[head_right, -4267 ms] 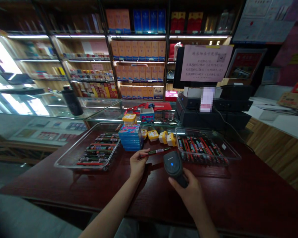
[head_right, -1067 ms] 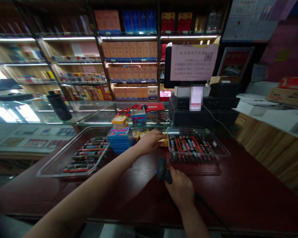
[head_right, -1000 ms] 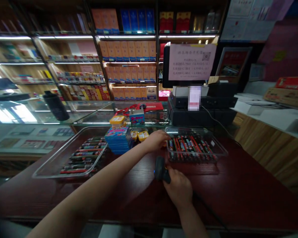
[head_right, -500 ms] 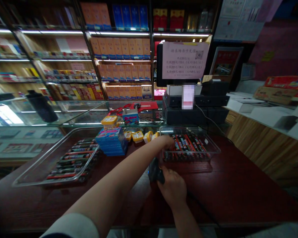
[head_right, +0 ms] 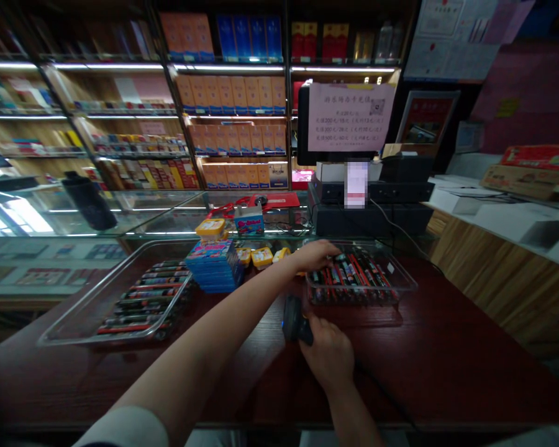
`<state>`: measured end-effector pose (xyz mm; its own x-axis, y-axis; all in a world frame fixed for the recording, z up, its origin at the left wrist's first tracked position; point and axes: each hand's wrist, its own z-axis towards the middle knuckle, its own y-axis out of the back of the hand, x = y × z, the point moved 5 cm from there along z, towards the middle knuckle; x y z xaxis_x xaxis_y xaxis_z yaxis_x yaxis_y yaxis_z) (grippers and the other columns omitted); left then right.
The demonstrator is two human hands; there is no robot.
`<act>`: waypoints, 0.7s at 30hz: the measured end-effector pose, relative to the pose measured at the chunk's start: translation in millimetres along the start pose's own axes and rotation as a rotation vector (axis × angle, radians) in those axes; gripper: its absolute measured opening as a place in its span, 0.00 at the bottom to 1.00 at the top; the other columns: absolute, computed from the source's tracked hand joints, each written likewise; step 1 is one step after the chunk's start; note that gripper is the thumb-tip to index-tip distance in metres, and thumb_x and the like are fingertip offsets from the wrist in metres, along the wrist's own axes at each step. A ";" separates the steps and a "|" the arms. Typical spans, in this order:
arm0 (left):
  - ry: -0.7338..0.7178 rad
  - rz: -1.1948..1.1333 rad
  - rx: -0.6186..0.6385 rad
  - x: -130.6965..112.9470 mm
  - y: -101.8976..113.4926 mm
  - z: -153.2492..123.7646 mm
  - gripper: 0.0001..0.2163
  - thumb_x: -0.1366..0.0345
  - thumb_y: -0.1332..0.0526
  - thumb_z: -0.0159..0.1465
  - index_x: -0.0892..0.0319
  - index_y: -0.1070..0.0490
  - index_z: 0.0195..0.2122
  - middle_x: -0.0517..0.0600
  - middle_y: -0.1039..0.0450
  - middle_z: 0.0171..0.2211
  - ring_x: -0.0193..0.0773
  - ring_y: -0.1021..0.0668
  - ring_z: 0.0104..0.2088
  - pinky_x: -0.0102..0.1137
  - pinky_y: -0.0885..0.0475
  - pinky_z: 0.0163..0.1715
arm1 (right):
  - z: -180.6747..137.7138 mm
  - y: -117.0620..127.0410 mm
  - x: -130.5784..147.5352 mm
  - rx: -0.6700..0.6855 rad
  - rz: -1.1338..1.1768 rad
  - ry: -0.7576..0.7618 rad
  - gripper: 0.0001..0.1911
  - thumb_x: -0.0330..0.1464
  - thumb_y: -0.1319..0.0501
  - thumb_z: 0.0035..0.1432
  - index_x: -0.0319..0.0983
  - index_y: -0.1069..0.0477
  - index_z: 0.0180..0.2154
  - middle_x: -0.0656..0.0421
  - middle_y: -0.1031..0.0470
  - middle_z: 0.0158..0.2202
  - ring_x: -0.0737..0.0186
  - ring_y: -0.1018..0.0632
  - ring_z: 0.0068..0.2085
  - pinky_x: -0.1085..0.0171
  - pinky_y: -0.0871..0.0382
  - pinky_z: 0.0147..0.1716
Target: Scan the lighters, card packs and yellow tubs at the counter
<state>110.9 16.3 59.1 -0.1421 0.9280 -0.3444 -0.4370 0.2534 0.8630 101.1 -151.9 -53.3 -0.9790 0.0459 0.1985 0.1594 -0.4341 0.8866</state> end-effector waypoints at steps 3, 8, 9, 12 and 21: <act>0.024 -0.277 -0.403 -4.5 33.3 -25.7 0.09 0.70 0.36 0.53 0.58 0.27 0.37 0.51 0.25 0.35 0.40 0.24 0.38 0.32 0.31 0.42 | 0.0 1.9 0.5 0.022 0.004 -0.010 0.17 0.37 0.41 0.56 0.41 0.29 0.48 0.57 0.22 0.35 0.60 0.22 0.35 0.65 0.36 0.34; 0.281 -0.808 -0.922 -0.4 47.7 -111.9 0.15 0.63 0.31 0.50 0.59 0.32 0.36 0.48 0.27 0.33 0.37 0.23 0.33 0.33 0.28 0.37 | -0.2 1.5 -0.6 0.103 0.051 -0.030 0.17 0.37 0.42 0.57 0.43 0.30 0.49 0.58 0.21 0.37 0.60 0.22 0.36 0.65 0.35 0.34; 0.342 -0.867 -0.973 -0.5 44.1 -131.4 0.16 0.62 0.30 0.49 0.59 0.32 0.36 0.48 0.27 0.32 0.36 0.23 0.32 0.33 0.28 0.36 | -0.4 1.1 -0.8 0.113 0.060 -0.032 0.17 0.37 0.42 0.57 0.43 0.30 0.49 0.58 0.22 0.38 0.60 0.22 0.37 0.65 0.35 0.34; 0.496 -0.868 -1.069 -3.6 30.1 -185.5 0.17 0.63 0.29 0.46 0.60 0.31 0.34 0.47 0.26 0.30 0.35 0.24 0.31 0.31 0.28 0.35 | -1.5 -0.4 -1.0 0.127 0.081 -0.034 0.18 0.37 0.43 0.57 0.43 0.30 0.49 0.57 0.22 0.40 0.59 0.22 0.39 0.64 0.34 0.35; 0.765 -0.782 -1.214 6.8 -19.1 -258.6 0.14 0.67 0.29 0.43 0.61 0.30 0.29 0.47 0.26 0.28 0.33 0.25 0.28 0.27 0.31 0.31 | -5.2 19.4 2.0 0.180 0.321 -0.158 0.20 0.42 0.41 0.53 0.45 0.29 0.48 0.57 0.21 0.41 0.53 0.21 0.41 0.59 0.32 0.38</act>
<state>-111.4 -52.9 -55.2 0.2169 0.2467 -0.9445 -0.9594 -0.1249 -0.2529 101.5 -164.9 -37.9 -0.8463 0.0777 0.5270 0.4877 -0.2848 0.8252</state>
